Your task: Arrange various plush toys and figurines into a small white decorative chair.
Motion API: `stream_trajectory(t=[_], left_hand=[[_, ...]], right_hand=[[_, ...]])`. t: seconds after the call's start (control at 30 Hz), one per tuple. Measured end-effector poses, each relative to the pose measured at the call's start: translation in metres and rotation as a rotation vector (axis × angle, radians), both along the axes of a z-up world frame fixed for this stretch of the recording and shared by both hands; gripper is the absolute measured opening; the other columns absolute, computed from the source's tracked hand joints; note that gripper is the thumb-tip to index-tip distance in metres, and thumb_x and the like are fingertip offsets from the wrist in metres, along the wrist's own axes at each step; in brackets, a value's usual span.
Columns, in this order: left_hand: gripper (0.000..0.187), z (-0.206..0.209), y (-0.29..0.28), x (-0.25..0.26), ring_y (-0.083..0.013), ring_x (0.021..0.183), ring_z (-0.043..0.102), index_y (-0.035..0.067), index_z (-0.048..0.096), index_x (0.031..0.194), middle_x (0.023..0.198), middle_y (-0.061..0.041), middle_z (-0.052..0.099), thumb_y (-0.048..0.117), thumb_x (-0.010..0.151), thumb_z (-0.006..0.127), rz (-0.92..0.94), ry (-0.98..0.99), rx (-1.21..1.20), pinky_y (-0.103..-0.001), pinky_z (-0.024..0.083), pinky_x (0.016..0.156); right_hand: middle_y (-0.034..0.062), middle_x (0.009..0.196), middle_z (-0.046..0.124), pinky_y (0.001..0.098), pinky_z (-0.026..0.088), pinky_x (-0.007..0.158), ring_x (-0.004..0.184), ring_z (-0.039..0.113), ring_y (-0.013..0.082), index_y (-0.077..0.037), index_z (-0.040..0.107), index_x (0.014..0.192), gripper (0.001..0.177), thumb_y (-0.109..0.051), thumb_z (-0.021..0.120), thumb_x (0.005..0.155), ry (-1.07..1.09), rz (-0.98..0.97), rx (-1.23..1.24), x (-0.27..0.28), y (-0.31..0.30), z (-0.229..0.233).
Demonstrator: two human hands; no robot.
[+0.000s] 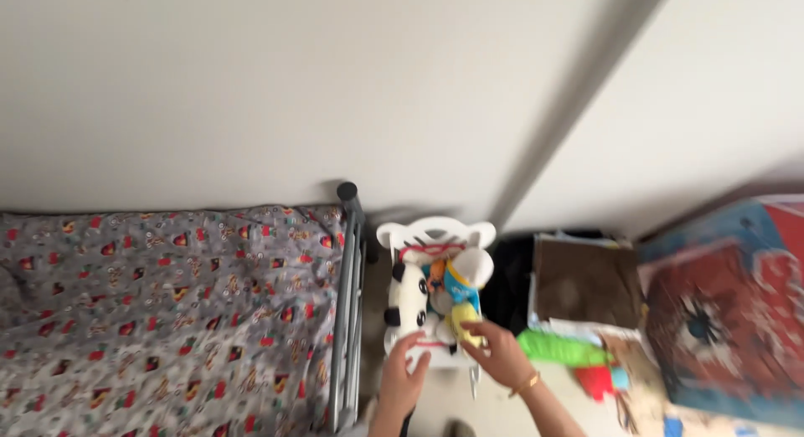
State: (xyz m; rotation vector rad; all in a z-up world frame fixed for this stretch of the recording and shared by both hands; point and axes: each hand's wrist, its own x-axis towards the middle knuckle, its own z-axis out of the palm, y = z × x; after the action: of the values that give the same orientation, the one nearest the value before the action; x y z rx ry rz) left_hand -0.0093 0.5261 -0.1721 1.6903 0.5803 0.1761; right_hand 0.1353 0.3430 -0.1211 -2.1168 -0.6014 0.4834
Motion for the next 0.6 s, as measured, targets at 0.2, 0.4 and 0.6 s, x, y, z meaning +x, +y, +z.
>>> stream_trajectory(t=[0.2,0.4,0.6], left_hand=[[0.041,0.11,-0.022,-0.057,-0.0184,0.12,0.067,0.016,0.064,0.129,0.132,-0.002,0.069,0.02,0.09,0.074,-0.057,-0.098,0.027,-0.039,0.056,0.095],[0.044,0.161,-0.045,-0.09,-0.0191,0.123,0.066,0.015,0.063,0.132,0.133,-0.003,0.068,0.021,0.09,0.074,-0.083,-0.163,0.069,-0.038,0.055,0.097],[0.043,0.172,-0.056,-0.116,-0.0202,0.124,0.065,0.014,0.063,0.131,0.134,-0.003,0.067,0.021,0.09,0.074,-0.138,-0.188,0.08,-0.04,0.054,0.099]], right_hand=[[0.0068,0.114,0.075,0.0302,0.066,0.076,0.097,0.077,0.018,-0.009,0.07,0.124,0.04,-0.022,0.077,0.087,0.03,-0.007,0.093,-0.063,-0.038,0.093],[0.005,0.119,0.075,0.0312,0.065,0.079,0.103,0.075,0.0187,-0.01,0.068,0.128,0.043,-0.021,0.076,0.087,-0.06,-0.06,0.085,-0.115,-0.059,0.133],[0.0052,0.121,0.073,0.0319,0.066,0.081,0.103,0.075,0.019,-0.01,0.065,0.13,0.045,-0.021,0.074,0.087,-0.053,-0.077,0.094,-0.143,-0.074,0.157]])
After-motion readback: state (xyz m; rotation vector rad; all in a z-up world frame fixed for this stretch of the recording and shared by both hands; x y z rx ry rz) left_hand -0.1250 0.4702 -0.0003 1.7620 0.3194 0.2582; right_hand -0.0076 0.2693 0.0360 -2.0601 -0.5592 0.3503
